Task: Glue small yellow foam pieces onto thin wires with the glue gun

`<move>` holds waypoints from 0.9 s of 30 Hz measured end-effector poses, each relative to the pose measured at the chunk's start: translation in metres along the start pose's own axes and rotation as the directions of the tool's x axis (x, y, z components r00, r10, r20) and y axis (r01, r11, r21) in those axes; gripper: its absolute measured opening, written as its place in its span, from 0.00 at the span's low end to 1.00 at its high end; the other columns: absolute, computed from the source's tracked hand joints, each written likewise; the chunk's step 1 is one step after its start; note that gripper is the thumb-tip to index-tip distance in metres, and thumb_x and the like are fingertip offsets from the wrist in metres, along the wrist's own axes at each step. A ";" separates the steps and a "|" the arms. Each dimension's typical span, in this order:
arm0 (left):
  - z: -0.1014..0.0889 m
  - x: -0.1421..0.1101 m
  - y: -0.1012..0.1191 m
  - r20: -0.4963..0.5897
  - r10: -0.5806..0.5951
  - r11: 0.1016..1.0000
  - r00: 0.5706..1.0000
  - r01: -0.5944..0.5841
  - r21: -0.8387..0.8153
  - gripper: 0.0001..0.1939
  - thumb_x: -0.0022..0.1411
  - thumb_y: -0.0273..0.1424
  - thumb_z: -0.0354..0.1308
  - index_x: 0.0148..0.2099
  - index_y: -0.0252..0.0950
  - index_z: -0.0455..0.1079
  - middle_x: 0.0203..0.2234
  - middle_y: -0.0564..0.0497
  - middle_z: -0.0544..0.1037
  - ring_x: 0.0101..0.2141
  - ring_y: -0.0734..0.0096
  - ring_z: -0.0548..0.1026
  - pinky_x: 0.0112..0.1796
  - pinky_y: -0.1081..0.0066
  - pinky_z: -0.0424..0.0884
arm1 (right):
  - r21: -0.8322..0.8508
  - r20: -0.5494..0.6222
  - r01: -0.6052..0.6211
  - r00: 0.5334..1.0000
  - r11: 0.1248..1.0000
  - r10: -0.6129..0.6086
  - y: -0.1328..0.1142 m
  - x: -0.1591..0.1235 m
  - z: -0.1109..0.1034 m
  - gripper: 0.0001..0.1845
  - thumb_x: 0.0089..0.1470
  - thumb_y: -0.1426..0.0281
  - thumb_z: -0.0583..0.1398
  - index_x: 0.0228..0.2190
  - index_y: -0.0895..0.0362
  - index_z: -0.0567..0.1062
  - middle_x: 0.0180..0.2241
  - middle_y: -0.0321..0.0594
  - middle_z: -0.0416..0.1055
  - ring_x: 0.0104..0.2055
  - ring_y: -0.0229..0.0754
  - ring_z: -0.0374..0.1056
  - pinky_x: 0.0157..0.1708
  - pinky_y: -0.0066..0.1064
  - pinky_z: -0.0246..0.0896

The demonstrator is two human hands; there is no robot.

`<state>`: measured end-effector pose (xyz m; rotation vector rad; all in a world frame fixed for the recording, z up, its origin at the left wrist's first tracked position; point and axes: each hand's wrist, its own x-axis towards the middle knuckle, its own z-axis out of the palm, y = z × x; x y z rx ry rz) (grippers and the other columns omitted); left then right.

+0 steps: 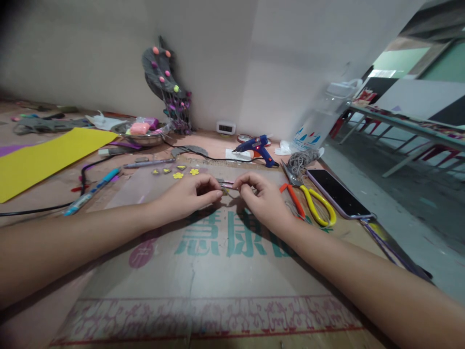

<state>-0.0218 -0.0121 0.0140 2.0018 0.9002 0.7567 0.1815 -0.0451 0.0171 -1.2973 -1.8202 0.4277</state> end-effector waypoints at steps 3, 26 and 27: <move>0.000 0.000 0.001 -0.003 -0.007 1.000 1.000 0.007 0.001 0.10 0.61 0.37 0.55 0.35 0.35 0.71 0.32 0.49 0.79 0.33 0.68 0.75 0.34 0.71 0.69 | 0.116 0.026 -0.035 0.999 0.993 0.033 0.001 0.001 0.003 0.08 0.57 0.69 0.55 0.36 0.55 0.74 0.26 0.34 0.72 0.28 0.37 0.69 0.29 0.28 0.63; -0.001 0.000 0.000 -0.006 0.006 1.000 1.000 -0.006 -0.008 0.10 0.61 0.36 0.55 0.36 0.34 0.71 0.32 0.50 0.79 0.32 0.70 0.75 0.34 0.71 0.68 | -0.060 0.153 0.071 0.986 0.996 -0.061 0.001 0.003 0.004 0.11 0.57 0.64 0.59 0.33 0.57 0.77 0.35 0.40 0.77 0.36 0.41 0.72 0.36 0.32 0.64; -0.001 0.000 0.000 -0.004 0.004 1.000 1.000 -0.004 -0.016 0.10 0.61 0.36 0.55 0.36 0.34 0.71 0.32 0.50 0.79 0.32 0.70 0.75 0.34 0.71 0.68 | -0.057 0.167 0.065 0.984 0.996 -0.055 0.001 0.003 0.004 0.10 0.57 0.64 0.59 0.33 0.57 0.77 0.35 0.41 0.77 0.36 0.41 0.72 0.36 0.32 0.64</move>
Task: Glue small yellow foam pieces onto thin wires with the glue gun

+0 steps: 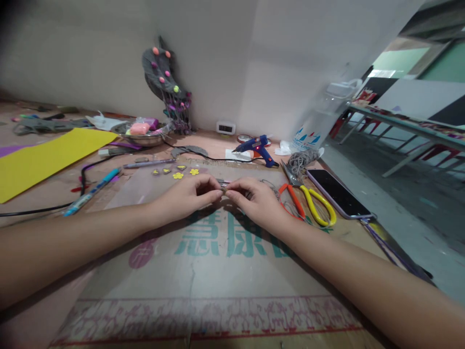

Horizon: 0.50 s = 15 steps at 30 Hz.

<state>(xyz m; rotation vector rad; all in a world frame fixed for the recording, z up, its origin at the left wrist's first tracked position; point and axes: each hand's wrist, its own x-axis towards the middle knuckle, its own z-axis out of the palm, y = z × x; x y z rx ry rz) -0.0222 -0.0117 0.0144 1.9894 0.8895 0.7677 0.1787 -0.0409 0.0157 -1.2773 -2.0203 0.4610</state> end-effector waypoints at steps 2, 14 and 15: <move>0.000 0.000 -0.001 0.012 0.003 1.000 1.000 -0.002 -0.024 0.10 0.61 0.36 0.55 0.36 0.34 0.71 0.31 0.50 0.79 0.31 0.70 0.75 0.33 0.71 0.69 | 0.006 0.025 -0.019 1.000 1.000 0.019 -0.001 0.000 0.000 0.10 0.57 0.64 0.58 0.32 0.57 0.77 0.34 0.41 0.77 0.35 0.42 0.72 0.36 0.32 0.64; 0.003 0.000 -0.005 0.023 0.015 0.991 1.000 -0.012 -0.135 0.14 0.64 0.40 0.54 0.40 0.34 0.70 0.35 0.48 0.79 0.36 0.68 0.78 0.38 0.68 0.73 | -0.022 0.027 -0.046 0.999 0.999 0.047 -0.007 -0.001 -0.002 0.11 0.57 0.63 0.58 0.29 0.56 0.74 0.30 0.39 0.77 0.33 0.41 0.72 0.33 0.31 0.63; 0.004 0.000 -0.005 0.020 0.017 0.990 1.000 -0.014 -0.143 0.14 0.64 0.40 0.54 0.41 0.34 0.70 0.35 0.48 0.78 0.36 0.68 0.78 0.38 0.68 0.73 | -0.025 0.024 -0.035 0.999 0.999 0.036 -0.008 -0.001 -0.002 0.11 0.57 0.63 0.58 0.28 0.56 0.74 0.30 0.39 0.76 0.33 0.41 0.72 0.33 0.31 0.63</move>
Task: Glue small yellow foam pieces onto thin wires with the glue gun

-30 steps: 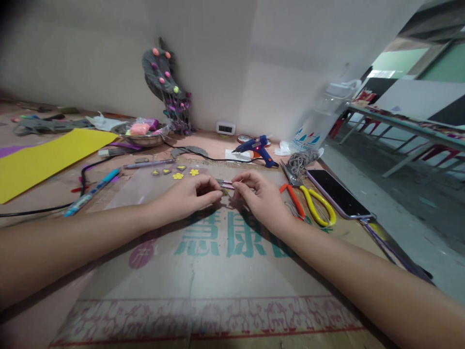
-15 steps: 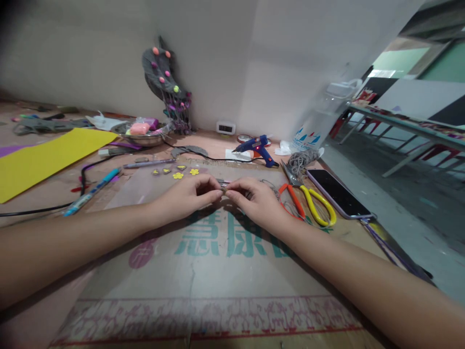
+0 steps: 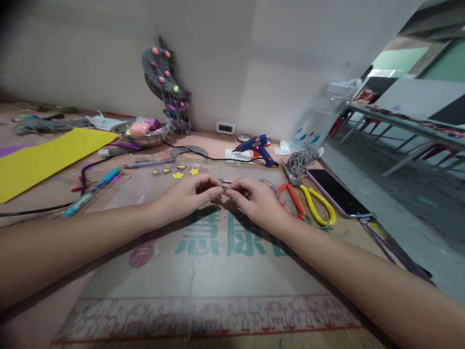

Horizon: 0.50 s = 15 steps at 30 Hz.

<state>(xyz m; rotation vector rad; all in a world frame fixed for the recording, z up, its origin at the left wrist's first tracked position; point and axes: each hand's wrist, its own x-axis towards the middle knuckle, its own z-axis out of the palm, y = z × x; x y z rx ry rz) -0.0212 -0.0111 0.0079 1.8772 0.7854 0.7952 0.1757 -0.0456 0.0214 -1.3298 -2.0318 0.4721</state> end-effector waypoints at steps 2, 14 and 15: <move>0.000 0.000 -0.001 -0.010 0.003 0.999 1.000 -0.003 -0.033 0.14 0.63 0.40 0.55 0.43 0.34 0.69 0.36 0.48 0.78 0.35 0.69 0.77 0.37 0.69 0.73 | -0.010 -0.007 0.014 1.000 1.000 -0.014 -0.001 0.000 0.000 0.10 0.57 0.64 0.58 0.28 0.56 0.74 0.29 0.38 0.76 0.33 0.41 0.72 0.33 0.31 0.63; -0.006 0.002 0.001 -0.110 0.056 0.987 0.992 -0.038 0.158 0.19 0.68 0.39 0.46 0.29 0.35 0.66 0.24 0.53 0.72 0.28 0.72 0.70 0.30 0.72 0.65 | 0.071 0.024 -0.003 1.000 0.997 0.002 -0.002 -0.002 0.001 0.11 0.58 0.64 0.57 0.28 0.56 0.72 0.30 0.40 0.76 0.33 0.42 0.71 0.34 0.32 0.64; -0.006 0.002 0.001 -0.099 0.060 0.986 0.993 -0.044 0.158 0.18 0.68 0.40 0.46 0.30 0.35 0.67 0.25 0.53 0.73 0.29 0.72 0.71 0.31 0.72 0.65 | 0.065 0.029 0.005 1.000 0.998 -0.007 -0.001 -0.002 0.001 0.11 0.58 0.64 0.57 0.27 0.56 0.72 0.30 0.40 0.76 0.33 0.41 0.71 0.34 0.32 0.64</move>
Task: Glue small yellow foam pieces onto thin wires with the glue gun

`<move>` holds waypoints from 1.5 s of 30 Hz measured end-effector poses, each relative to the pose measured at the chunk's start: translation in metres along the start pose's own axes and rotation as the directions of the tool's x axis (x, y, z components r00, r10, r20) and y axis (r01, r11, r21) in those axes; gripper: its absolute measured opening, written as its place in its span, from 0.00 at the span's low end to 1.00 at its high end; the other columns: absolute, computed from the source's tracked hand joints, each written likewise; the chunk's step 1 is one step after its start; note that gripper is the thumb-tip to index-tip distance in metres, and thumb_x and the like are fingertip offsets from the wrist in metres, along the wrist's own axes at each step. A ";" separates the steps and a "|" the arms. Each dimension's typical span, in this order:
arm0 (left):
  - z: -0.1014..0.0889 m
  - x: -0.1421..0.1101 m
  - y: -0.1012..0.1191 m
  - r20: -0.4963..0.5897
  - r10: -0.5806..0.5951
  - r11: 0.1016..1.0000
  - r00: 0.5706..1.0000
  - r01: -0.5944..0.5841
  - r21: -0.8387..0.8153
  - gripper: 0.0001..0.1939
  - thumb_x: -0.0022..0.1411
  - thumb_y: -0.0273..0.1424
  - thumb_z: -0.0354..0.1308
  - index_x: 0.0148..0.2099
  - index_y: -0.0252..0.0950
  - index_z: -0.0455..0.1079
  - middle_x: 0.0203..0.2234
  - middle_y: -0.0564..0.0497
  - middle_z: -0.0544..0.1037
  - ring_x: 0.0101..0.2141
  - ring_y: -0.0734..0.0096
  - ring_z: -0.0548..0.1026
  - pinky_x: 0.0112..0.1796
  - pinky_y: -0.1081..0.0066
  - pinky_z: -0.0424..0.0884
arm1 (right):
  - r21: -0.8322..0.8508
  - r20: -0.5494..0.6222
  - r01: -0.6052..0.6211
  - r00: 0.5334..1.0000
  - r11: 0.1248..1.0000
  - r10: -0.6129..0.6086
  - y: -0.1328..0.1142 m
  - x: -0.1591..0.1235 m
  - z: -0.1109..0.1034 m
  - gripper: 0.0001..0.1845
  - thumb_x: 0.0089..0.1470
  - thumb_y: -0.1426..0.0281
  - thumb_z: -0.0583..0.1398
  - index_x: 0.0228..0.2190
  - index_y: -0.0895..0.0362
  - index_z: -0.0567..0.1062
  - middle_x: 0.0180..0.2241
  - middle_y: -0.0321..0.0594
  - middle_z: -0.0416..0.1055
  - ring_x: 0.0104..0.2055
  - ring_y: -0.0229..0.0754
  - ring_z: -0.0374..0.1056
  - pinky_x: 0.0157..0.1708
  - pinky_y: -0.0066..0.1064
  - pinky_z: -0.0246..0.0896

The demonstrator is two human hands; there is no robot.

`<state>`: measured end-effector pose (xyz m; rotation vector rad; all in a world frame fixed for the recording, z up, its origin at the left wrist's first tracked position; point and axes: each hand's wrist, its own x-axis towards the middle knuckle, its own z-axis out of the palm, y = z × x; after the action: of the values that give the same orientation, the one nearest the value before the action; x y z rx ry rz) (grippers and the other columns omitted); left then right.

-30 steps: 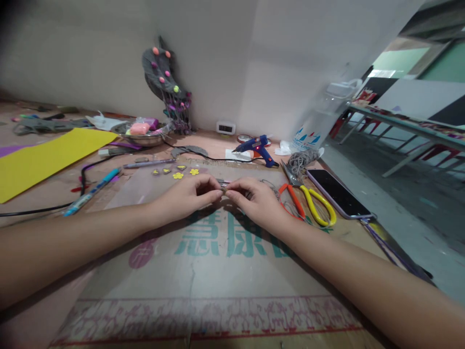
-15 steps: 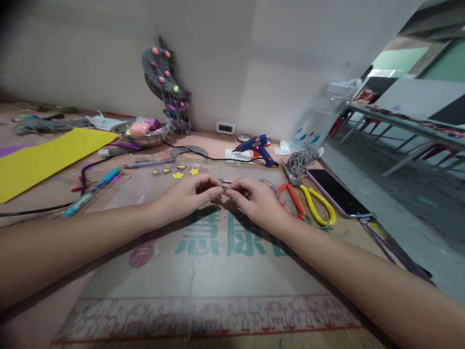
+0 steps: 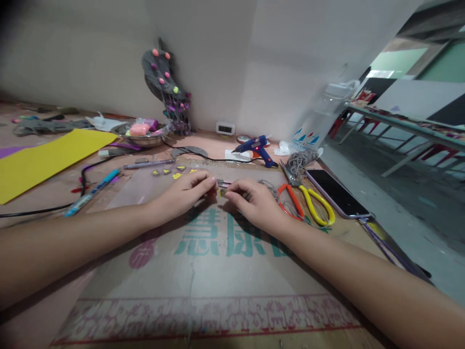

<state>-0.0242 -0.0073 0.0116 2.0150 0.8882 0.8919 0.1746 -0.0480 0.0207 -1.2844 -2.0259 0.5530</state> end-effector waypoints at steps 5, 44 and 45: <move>0.002 -0.002 0.002 0.056 -0.023 0.998 0.998 0.026 -0.052 0.16 0.64 0.42 0.52 0.39 0.35 0.73 0.32 0.51 0.78 0.33 0.70 0.74 0.35 0.72 0.68 | -0.014 0.026 0.047 0.999 0.999 -0.046 0.002 0.001 0.000 0.10 0.58 0.65 0.57 0.27 0.56 0.72 0.28 0.38 0.75 0.30 0.39 0.70 0.32 0.30 0.63; 0.000 0.001 -0.002 -0.116 -0.070 0.991 0.991 0.055 -0.126 0.17 0.68 0.35 0.43 0.28 0.36 0.62 0.21 0.54 0.68 0.25 0.74 0.67 0.27 0.74 0.63 | -0.066 0.023 0.014 1.000 0.998 -0.013 -0.005 0.001 0.000 0.09 0.59 0.67 0.56 0.28 0.56 0.71 0.28 0.37 0.76 0.30 0.39 0.71 0.33 0.30 0.63; 0.000 0.001 -0.003 -0.112 -0.053 0.994 0.992 0.042 -0.103 0.18 0.68 0.35 0.43 0.27 0.36 0.61 0.20 0.55 0.67 0.24 0.74 0.67 0.27 0.74 0.62 | -0.074 0.021 0.022 1.000 0.997 -0.021 -0.005 0.001 0.000 0.09 0.59 0.67 0.56 0.28 0.56 0.71 0.28 0.37 0.76 0.30 0.39 0.71 0.32 0.29 0.62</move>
<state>-0.0246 -0.0050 0.0098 1.8645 0.9317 1.0140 0.1714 -0.0489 0.0244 -1.3038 -2.0916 0.4867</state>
